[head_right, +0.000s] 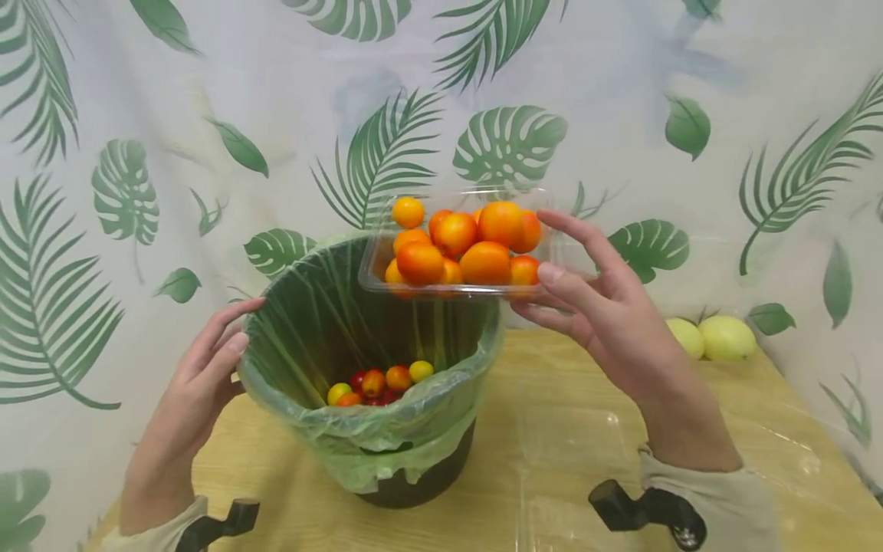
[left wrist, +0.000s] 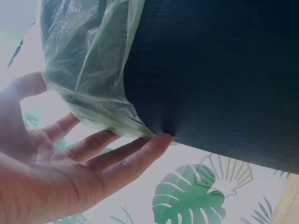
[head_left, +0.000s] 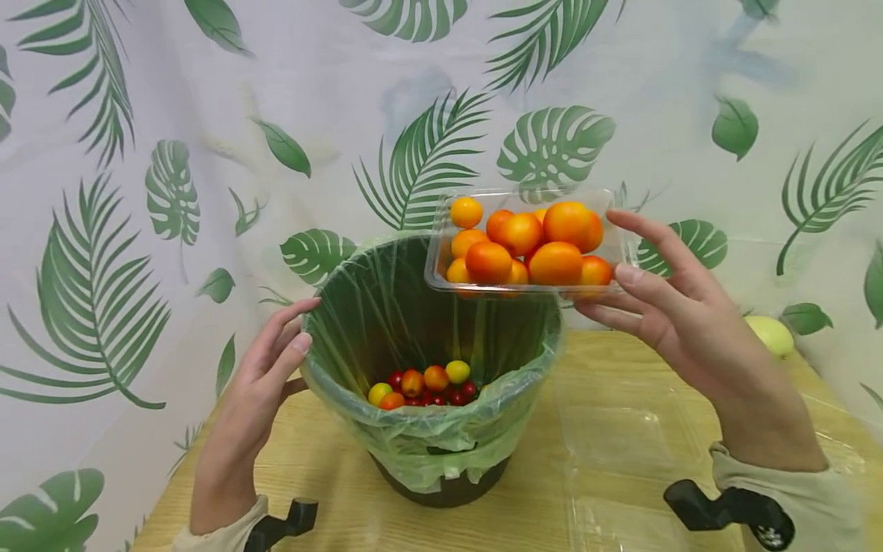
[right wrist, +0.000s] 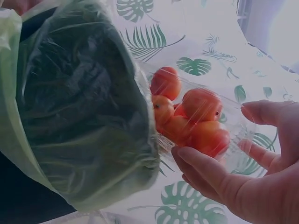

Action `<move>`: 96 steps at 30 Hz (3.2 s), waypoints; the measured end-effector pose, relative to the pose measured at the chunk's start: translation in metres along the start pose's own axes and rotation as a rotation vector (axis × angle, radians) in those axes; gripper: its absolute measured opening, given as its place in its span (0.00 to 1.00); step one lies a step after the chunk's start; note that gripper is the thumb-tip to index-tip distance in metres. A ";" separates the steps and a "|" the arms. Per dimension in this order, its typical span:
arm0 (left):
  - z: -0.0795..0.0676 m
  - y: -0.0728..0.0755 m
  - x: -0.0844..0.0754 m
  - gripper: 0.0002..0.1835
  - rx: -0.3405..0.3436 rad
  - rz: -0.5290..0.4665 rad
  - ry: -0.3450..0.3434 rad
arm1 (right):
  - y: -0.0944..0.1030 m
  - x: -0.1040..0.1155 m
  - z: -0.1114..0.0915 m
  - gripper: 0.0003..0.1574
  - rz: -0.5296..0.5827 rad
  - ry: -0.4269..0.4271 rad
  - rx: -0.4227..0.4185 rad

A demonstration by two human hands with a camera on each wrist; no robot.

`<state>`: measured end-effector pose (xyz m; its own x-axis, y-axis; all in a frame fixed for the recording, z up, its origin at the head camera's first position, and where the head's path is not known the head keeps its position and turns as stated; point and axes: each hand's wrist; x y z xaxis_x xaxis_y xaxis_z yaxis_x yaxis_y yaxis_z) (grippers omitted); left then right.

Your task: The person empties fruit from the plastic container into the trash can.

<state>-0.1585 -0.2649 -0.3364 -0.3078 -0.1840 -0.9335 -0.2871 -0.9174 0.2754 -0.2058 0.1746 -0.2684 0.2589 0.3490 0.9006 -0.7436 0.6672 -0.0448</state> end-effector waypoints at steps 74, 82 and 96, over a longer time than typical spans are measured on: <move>0.003 0.003 0.006 0.24 -0.007 0.000 -0.037 | -0.035 -0.041 0.006 0.41 -0.415 0.231 -0.063; 0.003 0.002 0.006 0.24 -0.009 -0.004 -0.038 | -0.040 -0.041 0.004 0.40 -0.545 0.189 -0.085; 0.003 0.003 0.006 0.24 -0.005 -0.007 -0.044 | -0.042 -0.043 0.004 0.40 -0.631 0.202 -0.070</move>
<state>-0.1636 -0.2678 -0.3407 -0.3452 -0.1625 -0.9243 -0.2849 -0.9203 0.2682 -0.1885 0.1289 -0.3039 0.7467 -0.0102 0.6651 -0.3717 0.8228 0.4300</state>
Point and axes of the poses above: each hand's wrist, its own z-axis towards the middle knuckle, its own y-axis out of the back of the hand, x = y × z, and after that the axes turned 15 degrees about x, right-handed
